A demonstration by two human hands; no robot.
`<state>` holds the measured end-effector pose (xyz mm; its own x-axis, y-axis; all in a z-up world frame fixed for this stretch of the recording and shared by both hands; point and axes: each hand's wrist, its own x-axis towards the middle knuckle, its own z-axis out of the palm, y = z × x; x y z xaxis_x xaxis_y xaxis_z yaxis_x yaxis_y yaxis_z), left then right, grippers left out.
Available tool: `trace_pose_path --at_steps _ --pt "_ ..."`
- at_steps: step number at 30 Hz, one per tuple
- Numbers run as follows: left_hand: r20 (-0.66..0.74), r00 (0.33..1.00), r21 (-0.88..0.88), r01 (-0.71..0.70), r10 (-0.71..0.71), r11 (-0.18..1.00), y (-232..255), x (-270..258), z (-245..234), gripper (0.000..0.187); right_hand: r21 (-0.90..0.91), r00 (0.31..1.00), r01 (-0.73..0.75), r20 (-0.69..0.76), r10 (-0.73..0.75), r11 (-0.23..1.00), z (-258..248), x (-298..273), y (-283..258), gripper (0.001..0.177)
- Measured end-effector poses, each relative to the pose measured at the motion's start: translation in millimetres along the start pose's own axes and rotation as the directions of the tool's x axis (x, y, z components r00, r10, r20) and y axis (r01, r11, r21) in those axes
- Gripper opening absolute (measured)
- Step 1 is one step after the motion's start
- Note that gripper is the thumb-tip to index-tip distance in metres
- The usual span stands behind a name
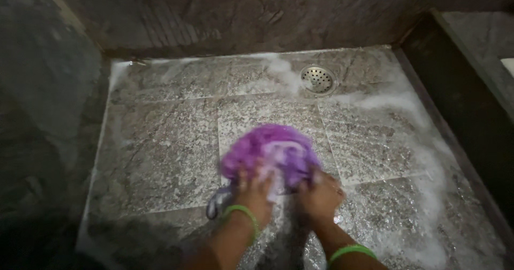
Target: The person is washing a purple loofah and a purple fabric item by hand on a tiled floor using soapy water, scrubbing them repeatedly.
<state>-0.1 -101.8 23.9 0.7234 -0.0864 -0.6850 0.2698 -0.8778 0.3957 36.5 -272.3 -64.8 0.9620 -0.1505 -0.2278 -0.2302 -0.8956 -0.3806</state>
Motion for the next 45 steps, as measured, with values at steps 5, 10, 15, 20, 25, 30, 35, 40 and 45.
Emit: trace_pose_path --at_steps 5,10,15,20,25,30,35,40,45 --pt "0.268 0.934 0.323 -0.319 0.237 0.891 55 -18 10 0.109 0.113 0.902 -0.299 -0.291 0.32 0.947 8 14 85 0.068" --pt "0.193 0.952 0.402 -0.296 0.236 0.866 46 -7 7 0.104 0.045 0.895 -0.393 -0.209 0.393 0.919 34 20 64 0.077" --pt "0.06 0.983 -0.089 0.179 -0.175 0.98 -6 -13 -40 0.109 -0.09 0.993 -0.032 0.113 0.043 0.995 42 9 -13 0.07" --pt "-0.265 0.905 -0.07 0.325 -0.332 0.943 -79 -14 -48 0.092 -0.149 0.839 0.46 0.397 -0.373 0.876 57 -23 -95 0.071" --pt "-0.461 0.808 0.047 0.434 -0.366 0.9 -115 3 8 0.082 0.004 0.748 0.626 0.279 -0.602 0.78 60 -55 -105 0.055" --pt "-0.395 0.88 0.12 0.332 -0.262 0.936 -66 15 91 0.069 -0.004 0.82 0.557 0.162 -0.549 0.831 50 -39 -27 0.068" --pt "-0.042 0.998 0.095 -0.047 0.051 0.994 28 14 101 0.088 -0.093 0.932 0.236 -0.262 -0.252 0.967 44 -15 69 0.074" --pt "0.126 0.968 0.34 -0.247 0.217 0.907 66 3 54 0.088 -0.041 0.928 -0.28 -0.267 0.26 0.959 39 -1 92 0.074" --pt "0.162 0.986 0.379 -0.088 0.028 0.921 24 -1 -1 0.117 -0.231 0.911 -0.311 0.203 0.358 0.922 33 11 36 0.091"
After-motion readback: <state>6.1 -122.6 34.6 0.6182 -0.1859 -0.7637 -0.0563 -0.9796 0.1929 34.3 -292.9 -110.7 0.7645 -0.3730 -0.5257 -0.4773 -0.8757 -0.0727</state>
